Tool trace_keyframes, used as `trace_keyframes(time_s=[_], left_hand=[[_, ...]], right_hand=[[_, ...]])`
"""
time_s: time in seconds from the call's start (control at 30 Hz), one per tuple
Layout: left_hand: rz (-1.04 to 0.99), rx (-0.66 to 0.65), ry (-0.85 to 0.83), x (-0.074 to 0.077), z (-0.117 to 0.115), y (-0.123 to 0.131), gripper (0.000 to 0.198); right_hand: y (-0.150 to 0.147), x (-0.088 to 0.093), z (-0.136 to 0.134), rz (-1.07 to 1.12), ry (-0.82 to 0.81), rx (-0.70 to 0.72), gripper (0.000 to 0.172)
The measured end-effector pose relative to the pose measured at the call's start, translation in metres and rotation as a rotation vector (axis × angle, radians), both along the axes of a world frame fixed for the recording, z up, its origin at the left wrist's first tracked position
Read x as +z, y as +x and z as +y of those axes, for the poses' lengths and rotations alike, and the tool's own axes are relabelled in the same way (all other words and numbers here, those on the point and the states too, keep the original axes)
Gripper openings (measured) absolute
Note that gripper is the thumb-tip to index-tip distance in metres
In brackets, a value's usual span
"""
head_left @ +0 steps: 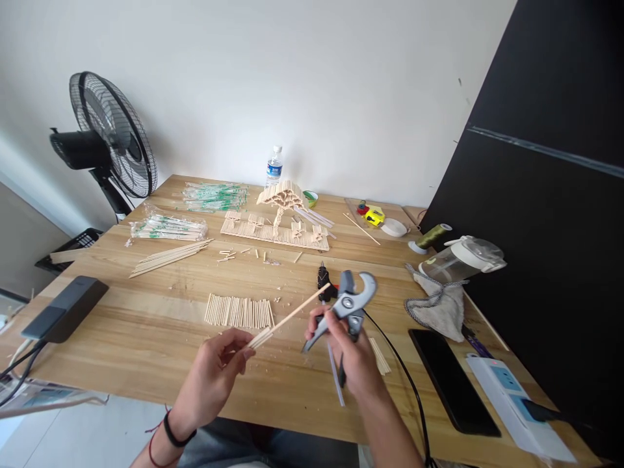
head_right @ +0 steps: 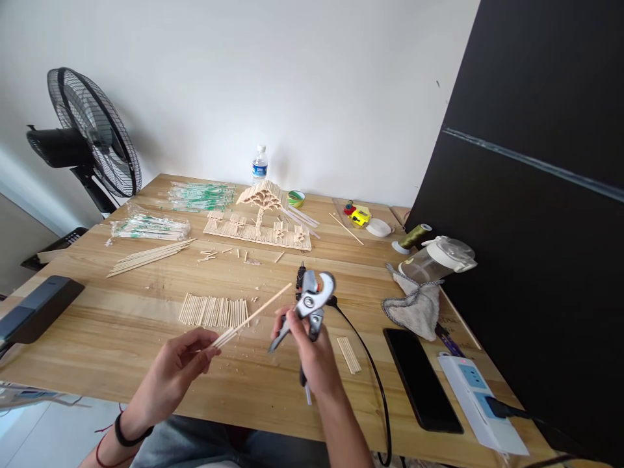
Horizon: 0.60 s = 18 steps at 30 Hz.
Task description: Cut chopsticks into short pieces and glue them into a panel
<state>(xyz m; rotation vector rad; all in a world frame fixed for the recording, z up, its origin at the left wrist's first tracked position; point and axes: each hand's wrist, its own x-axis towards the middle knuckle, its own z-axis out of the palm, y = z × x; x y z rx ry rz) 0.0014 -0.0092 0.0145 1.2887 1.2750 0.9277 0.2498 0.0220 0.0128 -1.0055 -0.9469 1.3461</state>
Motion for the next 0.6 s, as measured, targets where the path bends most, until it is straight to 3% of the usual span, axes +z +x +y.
trace_keyframes(time_s=[0.1, 0.23, 0.37, 0.6], left_hand=[[0.04, 0.055, 0.064, 0.007, 0.005, -0.009, 0.034], [0.073, 0.082, 0.176, 0.01, 0.007, -0.007, 0.029], [0.104, 0.072, 0.271, 0.009, 0.001, 0.005, 0.023], [0.152, 0.053, 0.381, 0.005, -0.011, 0.005, 0.018]], right_hand=[[0.022, 0.014, -0.002, -0.47, 0.164, -0.067, 0.029], [0.016, 0.014, -0.009, -0.736, 0.259, -0.006, 0.008], [-0.01, -0.002, -0.011, -0.897, 0.431, 0.047, 0.033], [-0.029, -0.014, -0.009, -1.134, 0.635, 0.082, 0.054]])
